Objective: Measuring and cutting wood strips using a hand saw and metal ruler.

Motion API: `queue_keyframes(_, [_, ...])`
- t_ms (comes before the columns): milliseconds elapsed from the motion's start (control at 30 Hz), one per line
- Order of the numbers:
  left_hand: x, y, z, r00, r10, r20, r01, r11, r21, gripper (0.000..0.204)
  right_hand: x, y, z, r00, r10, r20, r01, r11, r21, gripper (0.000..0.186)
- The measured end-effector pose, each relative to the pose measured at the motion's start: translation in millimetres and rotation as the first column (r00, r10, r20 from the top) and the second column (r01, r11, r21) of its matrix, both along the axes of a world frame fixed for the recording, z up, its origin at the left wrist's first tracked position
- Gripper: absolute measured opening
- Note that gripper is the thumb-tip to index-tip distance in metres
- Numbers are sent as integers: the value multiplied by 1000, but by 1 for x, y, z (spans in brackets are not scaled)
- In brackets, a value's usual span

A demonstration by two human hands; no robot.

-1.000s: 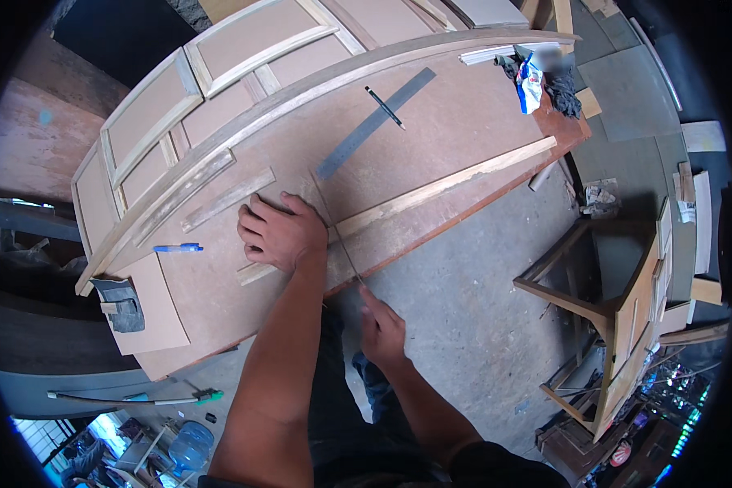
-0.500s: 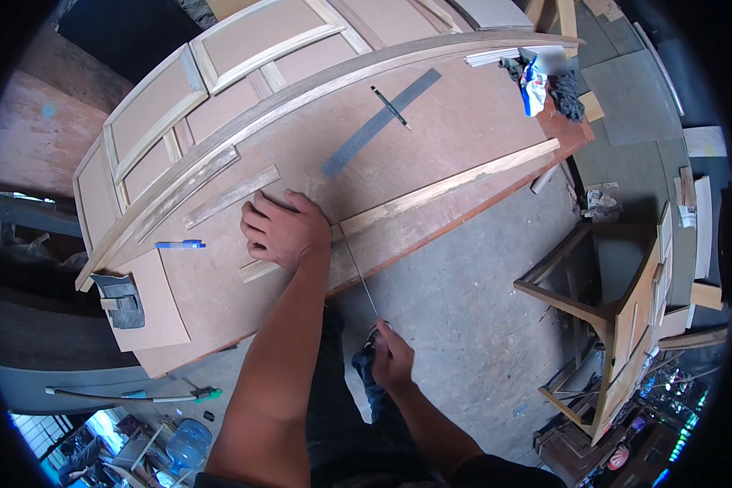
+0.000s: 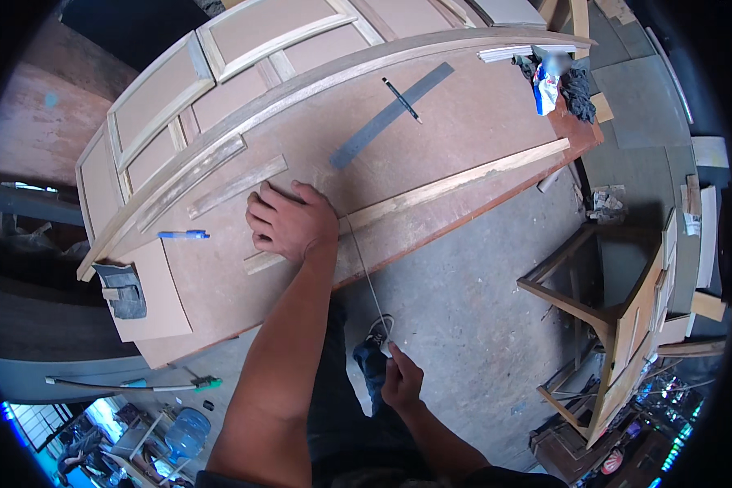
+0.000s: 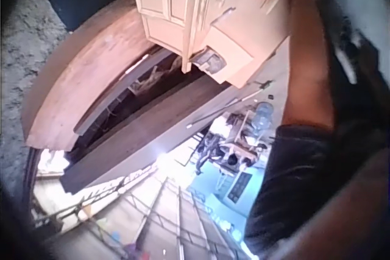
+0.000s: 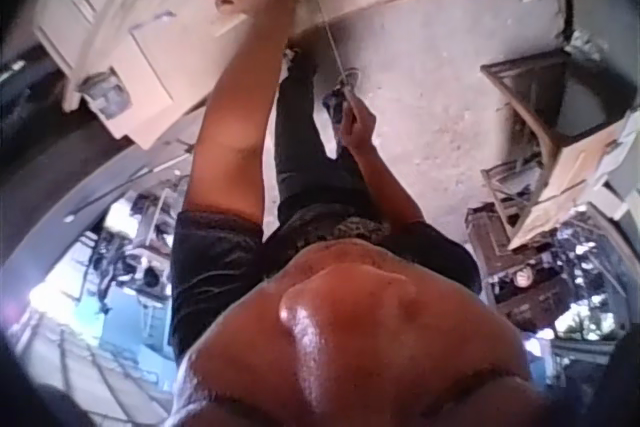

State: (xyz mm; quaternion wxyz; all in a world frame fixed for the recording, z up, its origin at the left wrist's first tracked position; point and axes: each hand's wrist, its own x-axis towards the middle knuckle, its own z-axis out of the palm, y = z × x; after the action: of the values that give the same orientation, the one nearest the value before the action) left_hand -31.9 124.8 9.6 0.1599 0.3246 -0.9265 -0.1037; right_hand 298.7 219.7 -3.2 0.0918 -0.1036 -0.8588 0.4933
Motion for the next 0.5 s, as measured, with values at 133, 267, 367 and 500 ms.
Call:
queue_keyframes(133, [1, 2, -7, 1000, 4, 16, -4, 1000, 1, 54, -80, -7, 2, 993, -9, 121, 25, 991, -130, 33])
queue_keyframes(267, [2, 7, -7, 999, -3, 37, 2, 1000, 15, 54, -102, -4, -6, 1000, -25, -16, 24, 998, -62, 32])
queue_keyframes(367, [-1, 2, -2, 999, 7, 35, -8, 1000, 13, 54, -28, -3, -4, 1000, -2, 23, 3, 999, -49, 32])
queue_keyframes(500, [0, 2, -4, 1000, 3, 26, -3, 1000, 6, 55, -40, -8, 6, 998, -28, 65, 31, 998, -52, 32])
